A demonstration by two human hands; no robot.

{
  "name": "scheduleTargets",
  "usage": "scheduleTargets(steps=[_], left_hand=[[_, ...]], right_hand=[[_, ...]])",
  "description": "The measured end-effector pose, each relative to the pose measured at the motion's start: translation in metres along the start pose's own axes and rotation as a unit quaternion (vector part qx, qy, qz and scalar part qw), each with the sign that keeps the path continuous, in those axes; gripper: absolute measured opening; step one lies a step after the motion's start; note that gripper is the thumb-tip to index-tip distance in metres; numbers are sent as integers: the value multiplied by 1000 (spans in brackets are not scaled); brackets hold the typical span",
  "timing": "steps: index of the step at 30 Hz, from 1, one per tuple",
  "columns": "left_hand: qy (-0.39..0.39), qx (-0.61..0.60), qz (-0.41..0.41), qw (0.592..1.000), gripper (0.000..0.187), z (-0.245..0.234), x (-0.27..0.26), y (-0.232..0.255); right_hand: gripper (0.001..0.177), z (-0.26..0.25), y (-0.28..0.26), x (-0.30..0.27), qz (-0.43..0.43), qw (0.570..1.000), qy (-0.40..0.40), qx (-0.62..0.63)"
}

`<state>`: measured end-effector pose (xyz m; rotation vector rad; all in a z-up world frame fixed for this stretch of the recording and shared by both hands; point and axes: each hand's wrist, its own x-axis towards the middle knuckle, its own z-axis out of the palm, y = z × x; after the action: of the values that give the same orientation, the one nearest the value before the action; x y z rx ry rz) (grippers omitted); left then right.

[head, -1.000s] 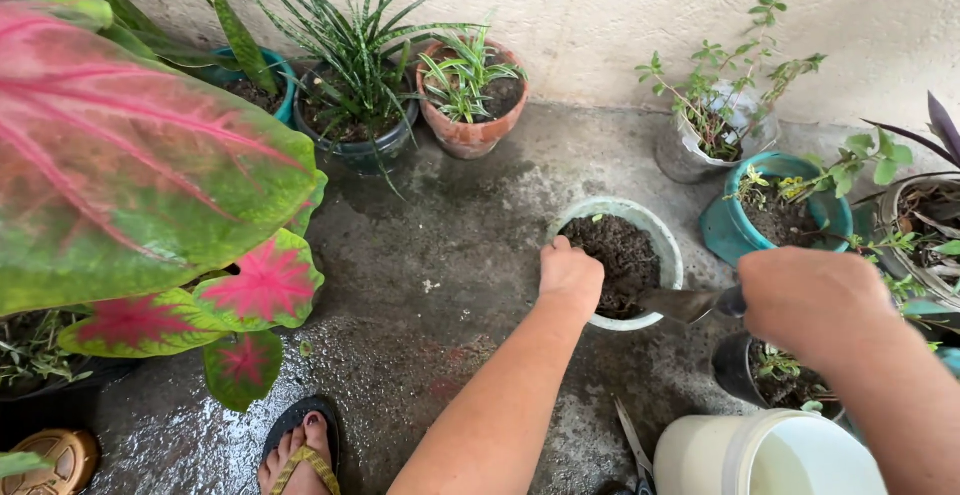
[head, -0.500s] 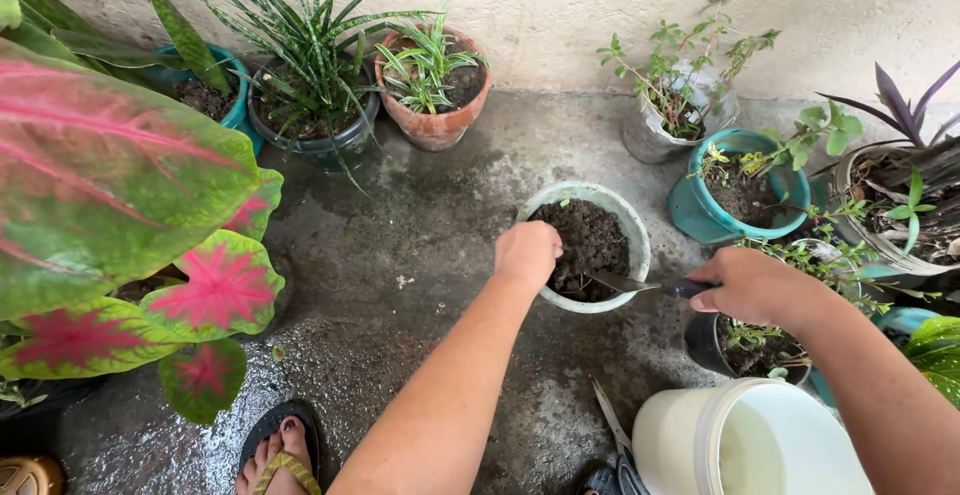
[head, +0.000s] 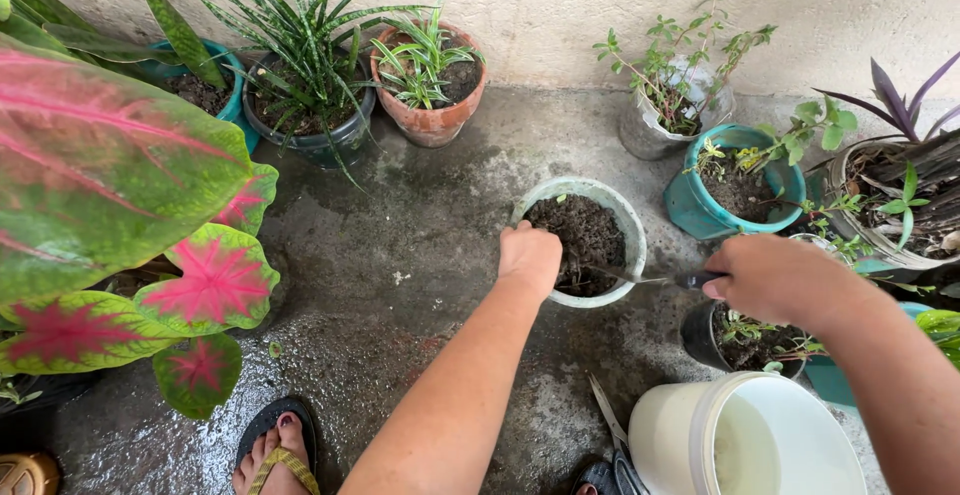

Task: Propagating and cutting stems of a plant, planting them into soil pots, and watering.

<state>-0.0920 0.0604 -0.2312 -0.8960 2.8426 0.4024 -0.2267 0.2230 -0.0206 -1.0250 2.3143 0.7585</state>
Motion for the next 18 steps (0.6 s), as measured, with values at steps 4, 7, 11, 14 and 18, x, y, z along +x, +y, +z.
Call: scheduleTargets(steps=[4, 7, 11, 14, 18], left_hand=[[-33, -109, -54, 992, 16, -12, 13, -7], [-61, -204, -94, 973, 24, -44, 19, -15], [-56, -245, -109, 962, 23, -39, 26, -28], [-26, -251, -118, 960, 19, -20, 49, -38], [-22, -259, -97, 961, 15, -26, 19, -39]], right_hand=[[42, -26, 1, -29, 47, 999, 7, -19], [44, -32, 3, -33, 40, 997, 59, -27], [34, -7, -36, -7, -13, 996, 88, -34], [22, 34, -74, 26, -53, 993, 71, -81], [26, 52, -58, 33, -77, 997, 24, 1]])
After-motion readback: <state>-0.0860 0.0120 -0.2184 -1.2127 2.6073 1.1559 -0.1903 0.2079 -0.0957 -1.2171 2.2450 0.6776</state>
